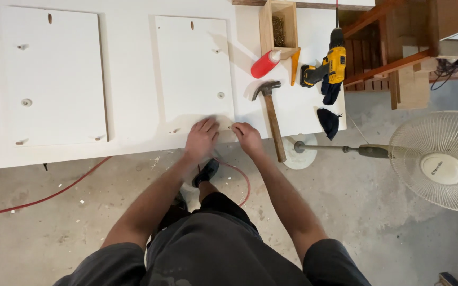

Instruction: Assemble wooden panels using wood glue, a hammer, and a power drill

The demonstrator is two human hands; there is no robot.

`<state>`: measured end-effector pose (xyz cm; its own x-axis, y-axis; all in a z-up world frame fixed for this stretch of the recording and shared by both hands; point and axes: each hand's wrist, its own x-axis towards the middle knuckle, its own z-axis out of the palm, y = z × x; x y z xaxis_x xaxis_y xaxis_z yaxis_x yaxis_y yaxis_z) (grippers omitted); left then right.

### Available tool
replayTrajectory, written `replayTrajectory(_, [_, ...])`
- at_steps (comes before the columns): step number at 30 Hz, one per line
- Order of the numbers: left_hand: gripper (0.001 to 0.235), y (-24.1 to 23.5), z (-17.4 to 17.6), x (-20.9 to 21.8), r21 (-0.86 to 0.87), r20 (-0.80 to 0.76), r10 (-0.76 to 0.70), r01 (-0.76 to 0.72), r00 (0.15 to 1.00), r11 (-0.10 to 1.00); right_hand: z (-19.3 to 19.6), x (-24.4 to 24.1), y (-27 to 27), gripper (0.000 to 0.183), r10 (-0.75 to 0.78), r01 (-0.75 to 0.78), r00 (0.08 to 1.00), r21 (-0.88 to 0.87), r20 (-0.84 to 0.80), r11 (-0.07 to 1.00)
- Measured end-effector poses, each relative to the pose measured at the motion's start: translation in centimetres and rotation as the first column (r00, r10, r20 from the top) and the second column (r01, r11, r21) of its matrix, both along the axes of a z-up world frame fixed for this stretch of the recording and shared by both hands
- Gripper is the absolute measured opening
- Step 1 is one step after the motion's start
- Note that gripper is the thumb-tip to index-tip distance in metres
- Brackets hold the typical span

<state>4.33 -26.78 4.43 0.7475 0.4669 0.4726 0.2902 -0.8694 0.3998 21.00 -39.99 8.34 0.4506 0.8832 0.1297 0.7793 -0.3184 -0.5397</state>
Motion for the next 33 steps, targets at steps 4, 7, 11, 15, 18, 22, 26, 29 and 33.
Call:
replayTrajectory(4, [0.029, 0.4, -1.7, -0.5, -0.009, -0.020, -0.038, 0.038, 0.999, 0.999, 0.6, 0.4, 0.7, 0.015, 0.050, -0.051, 0.996, 0.017, 0.076, 0.999])
replayTrajectory(7, [0.029, 0.2, -2.0, -0.6, -0.026, -0.061, -0.013, 0.011, 0.998, 1.000, -0.4, 0.7, 0.6, 0.013, 0.094, -0.098, 0.983, 0.017, 0.155, 0.995])
replayTrajectory(11, [0.032, 0.4, -2.2, -0.5, -0.072, -0.111, -0.034, 0.026, 0.993, 0.997, -0.2, 1.0, 1.1, 0.012, 0.166, -0.173, 0.964, 0.013, 0.209, 0.985])
replayTrajectory(15, [0.036, 0.4, -2.9, -0.6, -0.065, -0.101, -0.049, 0.043, 0.994, 0.997, 0.4, 0.8, 1.3, 0.009, 0.206, -0.203, 0.958, -0.035, 0.201, 0.979])
replayTrajectory(18, [0.038, 0.3, -3.7, -0.3, -0.074, -0.102, -0.043, 0.035, 0.994, 0.997, 0.1, 1.1, 1.3, 0.010, 0.234, -0.226, 0.942, -0.061, 0.240, 0.972])
replayTrajectory(22, [0.038, 0.5, -3.7, -0.3, -0.080, -0.098, -0.055, 0.047, 0.994, 0.996, -1.2, 1.3, 1.4, 0.011, 0.242, -0.225, 0.924, -0.091, 0.297, 0.970])
replayTrajectory(26, [0.042, 0.4, -4.0, -0.5, -0.079, -0.137, -0.069, 0.059, 0.988, 0.995, -2.4, 1.6, 1.4, 0.013, 0.259, -0.223, 0.919, -0.150, 0.296, 0.963])
replayTrajectory(29, [0.044, 0.7, -3.9, -0.4, -0.079, -0.160, -0.082, 0.070, 0.984, 0.994, -2.0, 1.9, 1.9, 0.013, 0.261, -0.211, 0.934, -0.213, 0.244, 0.954])
replayTrajectory(33, [0.045, 0.6, -3.5, -0.8, -0.097, -0.166, -0.094, 0.078, 0.982, 0.992, -1.3, 1.9, 2.2, 0.012, 0.242, -0.205, 0.961, -0.240, 0.137, 0.949])
